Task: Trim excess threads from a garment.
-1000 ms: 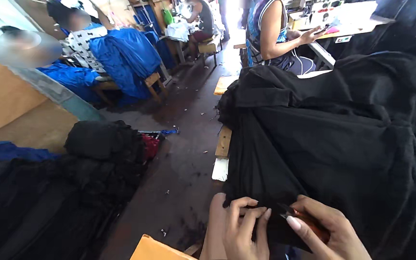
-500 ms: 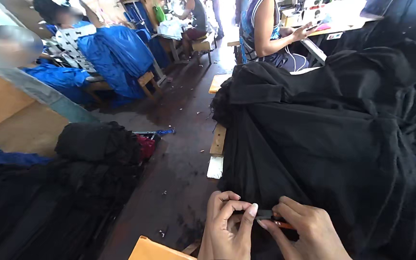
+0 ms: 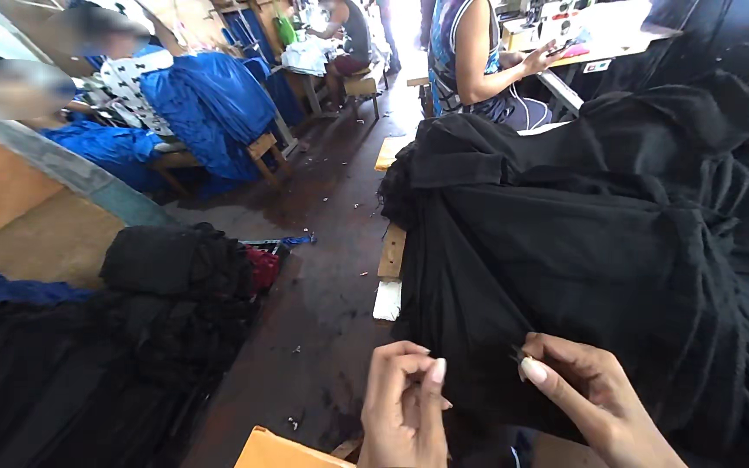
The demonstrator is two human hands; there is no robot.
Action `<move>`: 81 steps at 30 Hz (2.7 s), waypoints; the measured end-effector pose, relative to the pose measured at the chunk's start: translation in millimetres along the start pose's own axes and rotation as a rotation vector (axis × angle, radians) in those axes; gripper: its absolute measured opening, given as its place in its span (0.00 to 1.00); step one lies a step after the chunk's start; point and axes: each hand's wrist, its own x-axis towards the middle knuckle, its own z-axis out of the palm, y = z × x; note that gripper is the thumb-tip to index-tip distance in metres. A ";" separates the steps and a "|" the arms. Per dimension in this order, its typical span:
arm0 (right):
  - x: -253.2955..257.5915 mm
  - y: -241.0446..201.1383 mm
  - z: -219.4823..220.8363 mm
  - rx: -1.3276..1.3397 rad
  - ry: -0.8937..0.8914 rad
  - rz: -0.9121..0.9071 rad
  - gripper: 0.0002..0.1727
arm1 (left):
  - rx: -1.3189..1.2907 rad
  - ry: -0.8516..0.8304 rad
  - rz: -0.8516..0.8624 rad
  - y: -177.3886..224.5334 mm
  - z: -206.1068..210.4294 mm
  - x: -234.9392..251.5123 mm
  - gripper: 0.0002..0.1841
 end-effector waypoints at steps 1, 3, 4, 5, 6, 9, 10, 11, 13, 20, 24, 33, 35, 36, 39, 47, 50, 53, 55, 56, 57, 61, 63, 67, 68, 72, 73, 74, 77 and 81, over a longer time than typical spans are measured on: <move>-0.3 0.5 1.0 -0.008 0.006 -0.005 0.19 | 0.083 -0.065 0.010 -2.9 1.5 0.4 0.08; -0.7 1.3 1.1 -0.021 0.009 -0.013 0.18 | 0.223 -0.214 0.020 -10.5 4.4 1.5 0.15; -0.8 1.7 0.8 -0.025 0.009 -0.017 0.19 | 0.266 -0.253 0.044 -15.5 6.1 1.3 0.17; -1.1 2.3 0.6 -0.023 0.011 -0.021 0.19 | 0.290 -0.260 0.087 -21.1 6.9 0.5 0.16; -1.3 3.0 0.6 -0.020 0.013 -0.026 0.19 | 0.295 -0.247 0.134 -26.5 6.0 -0.5 0.13; -1.0 3.2 -1.0 -0.008 0.019 -0.020 0.19 | 0.313 -0.249 0.109 -28.7 -11.1 -4.9 0.07; -1.3 3.0 -1.9 0.001 0.022 -0.012 0.19 | 0.321 -0.271 0.063 -26.2 -20.5 -5.4 0.06; -1.5 2.6 -2.8 0.014 0.024 -0.004 0.19 | 0.358 -0.307 0.008 -23.7 -32.1 -5.4 0.06; -1.7 2.5 -4.4 0.041 0.017 0.008 0.18 | 0.531 -0.469 -0.144 -17.5 -61.9 -2.3 0.06; -1.1 2.9 -1.0 0.022 -0.006 0.002 0.18 | 0.503 -0.392 -0.060 19.9 -70.9 6.7 0.06; -2.1 3.4 -1.5 -0.040 -0.022 -0.038 0.20 | 0.315 -0.335 -0.011 15.0 -24.7 8.1 0.12; -6.8 7.7 5.7 -0.288 -0.038 -0.134 0.22 | 0.440 -0.302 -0.059 -7.6 -8.0 -4.7 0.16; -7.1 7.9 5.9 -0.300 -0.034 -0.135 0.22 | 0.427 -0.272 -0.057 -13.9 -2.1 -9.0 0.11; -8.0 7.9 5.5 -0.334 -0.036 -0.138 0.22 | 0.389 -0.265 -0.078 -14.7 -2.1 -9.4 0.09; -14.9 8.1 7.2 -0.535 -0.040 -0.154 0.23 | 0.244 -0.287 -0.167 -14.0 -11.5 -8.4 0.09; -11.0 7.2 21.8 -0.785 -0.033 -0.235 0.23 | 0.085 -0.242 -0.233 -3.9 -13.7 -10.7 0.08; -8.5 7.7 25.7 -0.811 -0.035 -0.266 0.23 | 0.105 -0.228 -0.215 -3.2 -13.5 -11.8 0.07; -5.8 7.4 29.1 -0.827 -0.043 -0.280 0.22 | 0.133 -0.212 -0.185 -1.6 -12.3 -13.1 0.07; -4.5 6.6 30.9 -0.835 -0.040 -0.273 0.22 | 0.184 -0.206 -0.135 -0.4 -11.3 -13.8 0.07; -3.8 6.7 31.7 -0.842 -0.034 -0.270 0.22 | 0.224 -0.204 -0.099 -0.3 -11.0 -14.0 0.08; -3.0 7.3 32.6 -0.852 -0.027 -0.272 0.23 | 0.267 -0.203 -0.063 -0.5 -11.2 -14.4 0.08; -0.1 11.2 35.8 -0.895 0.010 -0.264 0.25 | 0.382 -0.214 0.024 -1.8 -11.2 -26.4 0.10; -0.4 9.1 30.0 -0.818 0.022 -0.213 0.25 | 0.358 -0.364 -0.003 2.8 -18.1 -36.4 0.08; -6.5 -1.6 4.5 -0.599 0.024 -0.092 0.25 | 0.458 -0.951 -0.102 6.9 -51.8 -33.7 0.11; -8.5 -5.1 0.8 -0.577 0.012 -0.084 0.25 | 0.444 -0.917 -0.093 4.9 -55.9 -31.5 0.10; -19.6 -15.5 1.5 -0.755 -0.064 -0.111 0.16 | 0.319 -0.317 0.048 -3.9 -42.9 -19.5 0.05; -21.0 -13.9 3.2 -0.851 -0.073 -0.143 0.15 | 0.306 -0.244 0.094 -10.1 -36.6 -16.4 0.07; -21.5 -11.2 4.1 -0.909 -0.074 -0.171 0.14 | 0.294 -0.211 0.128 -17.3 -30.6 -14.6 0.10; -17.8 -11.6 -0.3 -0.830 -0.071 -0.157 0.09 | 0.311 -0.216 0.193 -35.8 -18.4 -14.7 0.16; -5.2 -26.1 -17.7 -0.514 -0.172 -0.021 0.06 | 0.403 -0.253 0.219 -36.2 -16.7 -12.8 0.16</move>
